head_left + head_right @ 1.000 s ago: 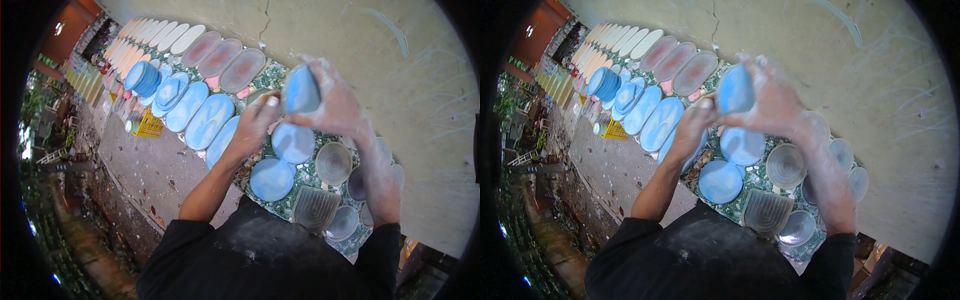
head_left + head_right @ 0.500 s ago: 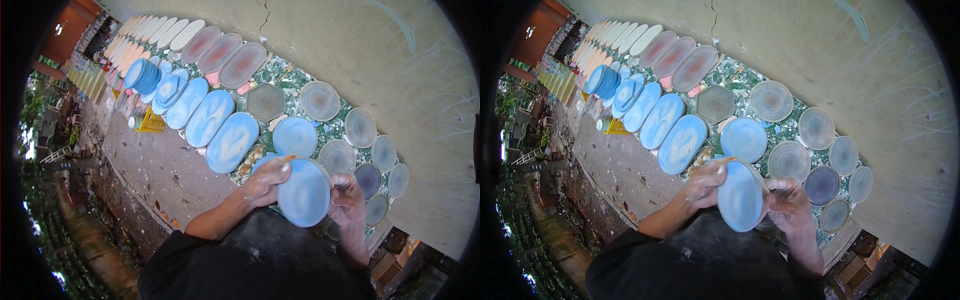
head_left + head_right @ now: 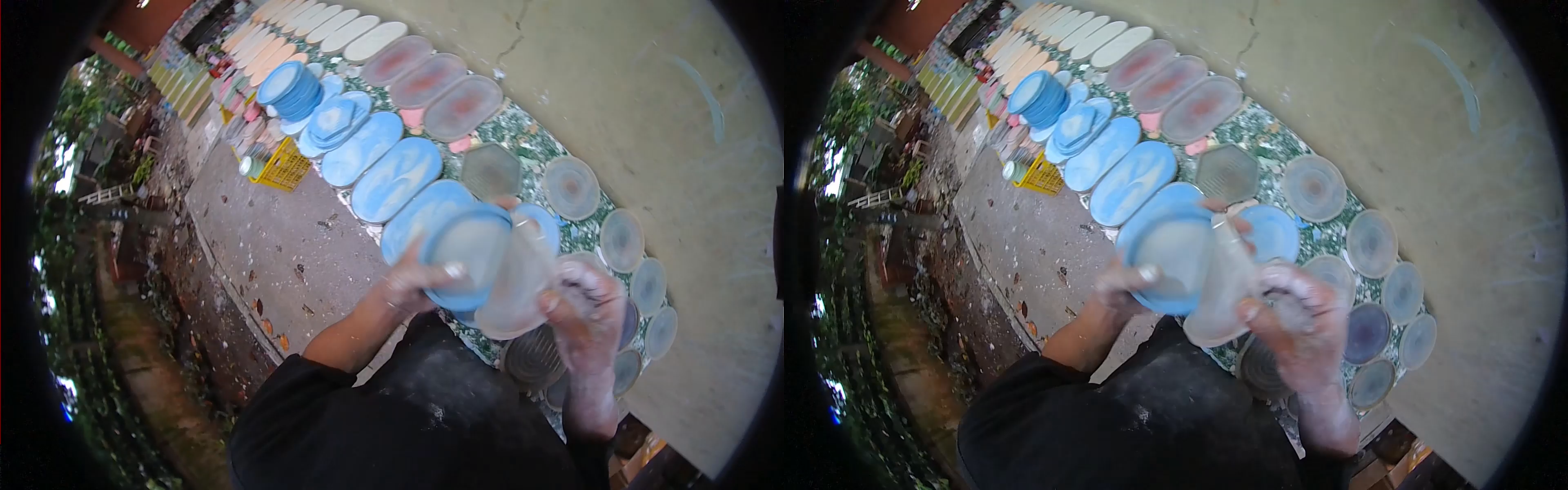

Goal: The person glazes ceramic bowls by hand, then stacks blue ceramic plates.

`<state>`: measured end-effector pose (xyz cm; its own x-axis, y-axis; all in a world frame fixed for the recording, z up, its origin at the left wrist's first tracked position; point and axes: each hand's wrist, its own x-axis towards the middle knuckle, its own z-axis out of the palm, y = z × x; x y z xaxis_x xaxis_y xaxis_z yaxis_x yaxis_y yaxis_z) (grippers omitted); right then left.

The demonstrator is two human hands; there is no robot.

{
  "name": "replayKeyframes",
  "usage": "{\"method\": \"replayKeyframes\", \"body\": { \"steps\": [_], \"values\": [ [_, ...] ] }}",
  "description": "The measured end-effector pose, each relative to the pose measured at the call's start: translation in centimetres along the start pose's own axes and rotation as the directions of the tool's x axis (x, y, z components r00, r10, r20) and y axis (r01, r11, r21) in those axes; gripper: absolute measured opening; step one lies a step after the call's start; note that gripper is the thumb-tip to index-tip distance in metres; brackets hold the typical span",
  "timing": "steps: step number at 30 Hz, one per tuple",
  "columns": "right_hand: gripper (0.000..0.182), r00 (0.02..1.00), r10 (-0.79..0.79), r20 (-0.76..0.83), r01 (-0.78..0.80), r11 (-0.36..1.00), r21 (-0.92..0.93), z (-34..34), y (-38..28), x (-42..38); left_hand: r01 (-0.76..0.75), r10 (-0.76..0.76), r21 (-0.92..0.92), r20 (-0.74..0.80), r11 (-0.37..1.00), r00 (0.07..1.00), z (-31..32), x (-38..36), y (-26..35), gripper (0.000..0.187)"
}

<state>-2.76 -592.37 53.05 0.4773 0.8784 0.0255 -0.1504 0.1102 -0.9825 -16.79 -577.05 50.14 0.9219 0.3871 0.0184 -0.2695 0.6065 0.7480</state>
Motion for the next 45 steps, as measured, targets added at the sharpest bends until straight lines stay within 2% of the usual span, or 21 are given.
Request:
{"method": "replayKeyframes", "body": {
  "steps": [3, 4, 5, 6, 7, 8, 12, 14, 15, 17, 20, 22, 24, 27, 29, 30, 32, 36, 40, 42, 45],
  "values": [
    [0.021, 0.981, -0.083, -0.174, 0.043, 0.973, -0.225, -1.5, -0.8, 2.3, -0.284, 0.261, -0.147, -0.158, 0.947, 0.952, -3.5, -1.0, 4.3, 0.073],
    [0.021, 0.98, -0.046, -0.193, 0.019, 0.99, -0.143, -2.1, -0.7, 3.3, -0.354, 0.296, -0.177, -0.286, 0.918, 0.911, -6.6, -2.2, 5.9, 0.068],
    [0.022, 0.977, -0.005, -0.213, -0.008, 0.998, -0.06, -2.7, -0.5, 4.4, -0.465, 0.426, -0.027, -0.357, 0.885, 0.831, -8.3, -2.6, 8.4, 0.061],
    [0.022, 0.972, 0.037, -0.233, -0.033, 0.999, 0.024, -3.3, -0.2, 5.6, -0.451, 0.5, 0.236, -0.554, 0.861, 0.665, -9.3, -3.2, 11.4, 0.051],
    [0.022, 0.965, 0.055, -0.255, -0.05, 0.998, 0.025, -3.8, 0.2, 6.8, -0.515, 0.607, 0.34, -0.577, 0.787, 0.547, -10.7, -2.3, 14.7, 0.043],
    [0.022, 0.958, 0.074, -0.278, -0.07, 0.997, 0.024, -4.2, 0.8, 7.9, -0.528, 0.627, 0.355, -0.563, 0.772, 0.538, -14.4, -2.0, 18.0, 0.041],
    [0.023, 0.93, 0.145, -0.339, -0.163, 0.986, -0.025, -5.3, 4.1, 12.3, -0.238, 0.694, 0.685, -0.526, 0.689, 0.492, -30.6, 2.3, 27.8, 0.03],
    [0.022, 0.912, 0.149, -0.381, -0.197, 0.976, -0.091, -5.8, 5.7, 14.8, 0.281, 0.709, 0.835, -0.551, 0.474, 0.441, -41.0, 4.2, 31.1, 0.029],
    [0.021, 0.899, 0.151, -0.411, -0.218, 0.968, -0.122, -6.1, 6.5, 16.1, 0.515, 0.716, 0.793, -0.562, 0.325, 0.414, -46.4, 5.1, 32.9, 0.03],
    [0.018, 0.905, 0.138, -0.403, -0.185, 0.98, -0.08, -6.5, 7.6, 18.5, 0.578, 0.773, 0.788, -0.498, 0.215, 0.392, -46.0, 5.5, 33.0, 0.034],
    [0.021, 0.877, 0.138, -0.461, -0.213, 0.971, -0.113, -6.2, 9.3, 21.6, 0.644, 0.829, 0.763, -0.391, 0.049, 0.4, -41.2, 6.1, 29.7, 0.04],
    [0.025, 0.85, 0.109, -0.515, -0.262, 0.936, -0.233, -6.4, 10.7, 23.4, 0.728, 0.883, 0.66, -0.213, -0.185, 0.418, -37.9, 6.0, 28.3, 0.051],
    [0.027, 0.812, 0.048, -0.582, -0.352, 0.836, -0.422, -5.7, 11.2, 24.1, 0.789, 0.817, 0.586, -0.355, -0.184, 0.454, -37.7, 6.2, 28.0, 0.059],
    [0.032, 0.863, -0.238, -0.445, -0.33, 0.4, -0.855, -6.8, 12.1, 24.2, 0.769, 0.756, 0.627, -0.441, -0.127, 0.485, -36.7, 6.7, 27.5, 0.076],
    [0.031, 0.876, -0.207, -0.436, -0.341, 0.374, -0.862, -6.6, 11.0, 23.6, 0.647, 0.714, 0.76, -0.419, -0.063, 0.562, -36.3, 6.5, 26.7, 0.098],
    [0.031, 0.88, -0.189, -0.436, -0.35, 0.363, -0.863, -6.5, 10.6, 23.3, 0.689, 0.698, 0.71, -0.419, -0.145, 0.58, -35.9, 6.3, 26.1, 0.1],
    [0.029, 0.931, -0.163, -0.328, -0.307, 0.137, -0.942, -6.2, 10.8, 23.5, 0.729, 0.66, 0.604, -0.409, -0.321, 0.63, -33.2, 6.8, 24.9, 0.103],
    [0.028, 0.951, -0.163, -0.264, -0.283, -0.103, -0.954, -4.9, 10.5, 22.5, 0.649, 0.594, 0.712, -0.409, -0.268, 0.693, -33.2, 7.7, 25.8, 0.104],
    [0.034, 0.976, -0.1, -0.195, -0.192, 0.037, -0.981, -5.9, 8.6, 21.5, 0.647, 0.632, 0.692, -0.353, -0.32, 0.69, -31.5, 7.1, 25.2, 0.1],
    [0.037, 0.981, -0.151, -0.12, -0.096, 0.157, -0.983, -7.1, 7.2, 19.0, 0.536, 0.58, 0.813, -0.331, -0.225, 0.745, -32.8, 6.6, 25.3, 0.089],
    [0.039, 0.977, -0.078, -0.198, -0.192, 0.072, -0.979, -8.0, 3.1, 14.0, 0.443, 0.495, 0.851, -0.266, -0.284, 0.827, -35.5, 6.0, 26.3, 0.076]
  ]
}}
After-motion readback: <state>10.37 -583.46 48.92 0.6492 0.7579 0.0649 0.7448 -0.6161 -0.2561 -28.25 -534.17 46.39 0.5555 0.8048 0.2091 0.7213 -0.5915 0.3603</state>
